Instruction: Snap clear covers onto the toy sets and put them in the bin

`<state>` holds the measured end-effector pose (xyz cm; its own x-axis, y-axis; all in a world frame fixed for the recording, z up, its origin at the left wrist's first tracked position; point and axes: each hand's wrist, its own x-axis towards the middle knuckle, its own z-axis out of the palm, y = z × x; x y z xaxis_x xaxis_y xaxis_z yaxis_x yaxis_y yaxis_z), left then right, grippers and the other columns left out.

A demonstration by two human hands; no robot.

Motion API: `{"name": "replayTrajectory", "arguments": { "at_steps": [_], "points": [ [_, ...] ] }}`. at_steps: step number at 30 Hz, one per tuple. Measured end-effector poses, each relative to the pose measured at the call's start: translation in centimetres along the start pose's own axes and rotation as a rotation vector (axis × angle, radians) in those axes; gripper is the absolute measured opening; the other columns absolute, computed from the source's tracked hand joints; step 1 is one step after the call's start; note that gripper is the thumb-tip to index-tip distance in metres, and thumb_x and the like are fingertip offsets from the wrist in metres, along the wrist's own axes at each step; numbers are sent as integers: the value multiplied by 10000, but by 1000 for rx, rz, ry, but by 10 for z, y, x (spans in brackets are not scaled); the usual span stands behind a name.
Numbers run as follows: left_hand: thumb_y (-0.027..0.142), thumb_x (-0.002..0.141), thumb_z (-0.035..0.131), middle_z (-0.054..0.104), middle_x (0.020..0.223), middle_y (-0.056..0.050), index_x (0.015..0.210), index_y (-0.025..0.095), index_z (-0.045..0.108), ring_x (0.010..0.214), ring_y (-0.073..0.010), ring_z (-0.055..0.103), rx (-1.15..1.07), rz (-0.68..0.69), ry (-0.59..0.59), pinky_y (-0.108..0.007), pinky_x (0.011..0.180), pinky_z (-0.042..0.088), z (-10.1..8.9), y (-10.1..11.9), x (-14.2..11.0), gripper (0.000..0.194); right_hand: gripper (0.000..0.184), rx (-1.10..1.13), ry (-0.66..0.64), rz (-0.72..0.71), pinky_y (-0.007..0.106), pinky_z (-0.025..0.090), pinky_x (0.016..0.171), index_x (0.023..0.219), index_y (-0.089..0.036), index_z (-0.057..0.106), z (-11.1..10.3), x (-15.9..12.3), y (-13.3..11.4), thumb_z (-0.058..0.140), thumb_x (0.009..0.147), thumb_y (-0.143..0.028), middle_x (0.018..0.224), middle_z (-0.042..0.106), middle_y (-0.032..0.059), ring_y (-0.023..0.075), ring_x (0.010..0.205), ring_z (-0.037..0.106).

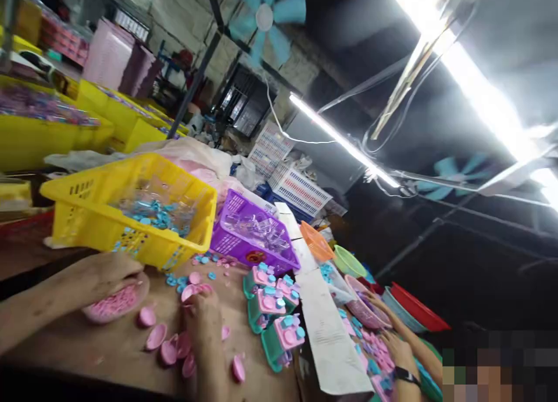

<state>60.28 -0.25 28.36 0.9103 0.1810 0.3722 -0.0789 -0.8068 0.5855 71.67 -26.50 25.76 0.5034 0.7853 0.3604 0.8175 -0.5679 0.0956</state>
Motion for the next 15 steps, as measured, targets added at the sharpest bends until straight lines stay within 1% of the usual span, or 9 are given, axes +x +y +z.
{"name": "replayTrajectory", "arguments": {
  "at_steps": [2, 4, 6, 8, 9, 10, 11, 13, 15],
  "points": [
    [291, 1093, 654, 767, 910, -25, 924, 188, 746, 907, -213, 730, -9, 11, -69, -392, 966, 576, -5, -4, -3, 218, 309, 20, -36, 53, 409, 692, 659, 1051, -311, 851, 0, -3, 1, 828, 851, -77, 953, 863, 32, 315, 849, 842],
    [169, 1016, 606, 800, 913, -45, 894, 213, 772, 939, -243, 749, -6, -5, -125, -381, 976, 551, -17, -4, -6, 210, 267, 68, -71, 99, 390, 680, 673, 991, -258, 810, -4, -6, 0, 784, 857, -28, 944, 861, 54, 302, 823, 833],
    [149, 951, 621, 830, 955, -86, 880, 215, 795, 1000, -295, 770, 1, -49, -153, -402, 1004, 547, -31, 0, -8, 199, 210, 147, -85, 139, 371, 670, 718, 963, -255, 790, -13, -8, -3, 734, 914, -59, 968, 864, 67, 293, 858, 833],
    [145, 930, 646, 844, 1002, -128, 881, 199, 805, 1056, -335, 782, 42, -95, -177, -434, 1037, 559, -45, 11, -7, 175, 165, 267, -68, 189, 354, 651, 729, 973, -254, 797, -27, -6, -8, 675, 986, -144, 973, 861, 81, 278, 855, 827],
    [134, 933, 645, 850, 1037, -140, 900, 194, 812, 1087, -338, 786, 85, -109, -193, -437, 1052, 567, -51, 18, -5, 180, 157, 342, -47, 224, 349, 636, 696, 979, -250, 802, -34, -4, -10, 662, 991, -179, 952, 853, 88, 270, 804, 812],
    [125, 948, 638, 857, 1088, -141, 949, 194, 822, 1120, -329, 790, 141, -112, -215, -427, 1062, 578, -54, 26, -3, 197, 154, 430, -13, 260, 351, 619, 649, 934, -253, 795, -38, -3, -11, 654, 982, -216, 886, 836, 87, 267, 733, 787],
    [120, 968, 629, 862, 1122, -134, 1007, 198, 830, 1130, -310, 797, 205, -108, -244, -406, 1058, 593, -55, 33, -1, 220, 162, 527, 34, 289, 366, 624, 665, 894, -272, 790, -40, -4, -11, 656, 985, -275, 869, 827, 86, 274, 740, 781],
    [127, 1028, 593, 865, 1204, -105, 1151, 222, 828, 1153, -257, 807, 346, -72, -301, -352, 1052, 615, -56, 40, -2, 282, 205, 728, 134, 311, 401, 654, 740, 829, -312, 785, -34, -7, -9, 677, 965, -421, 869, 820, 83, 297, 821, 796],
    [111, 1052, 561, 861, 1223, -105, 1238, 206, 811, 1138, -225, 817, 487, -34, -363, -318, 1030, 635, -59, 41, -5, 325, 259, 884, 261, 356, 451, 673, 814, 831, -300, 802, -21, -12, -8, 667, 927, -499, 922, 824, 113, 327, 896, 810]
  ]
}}
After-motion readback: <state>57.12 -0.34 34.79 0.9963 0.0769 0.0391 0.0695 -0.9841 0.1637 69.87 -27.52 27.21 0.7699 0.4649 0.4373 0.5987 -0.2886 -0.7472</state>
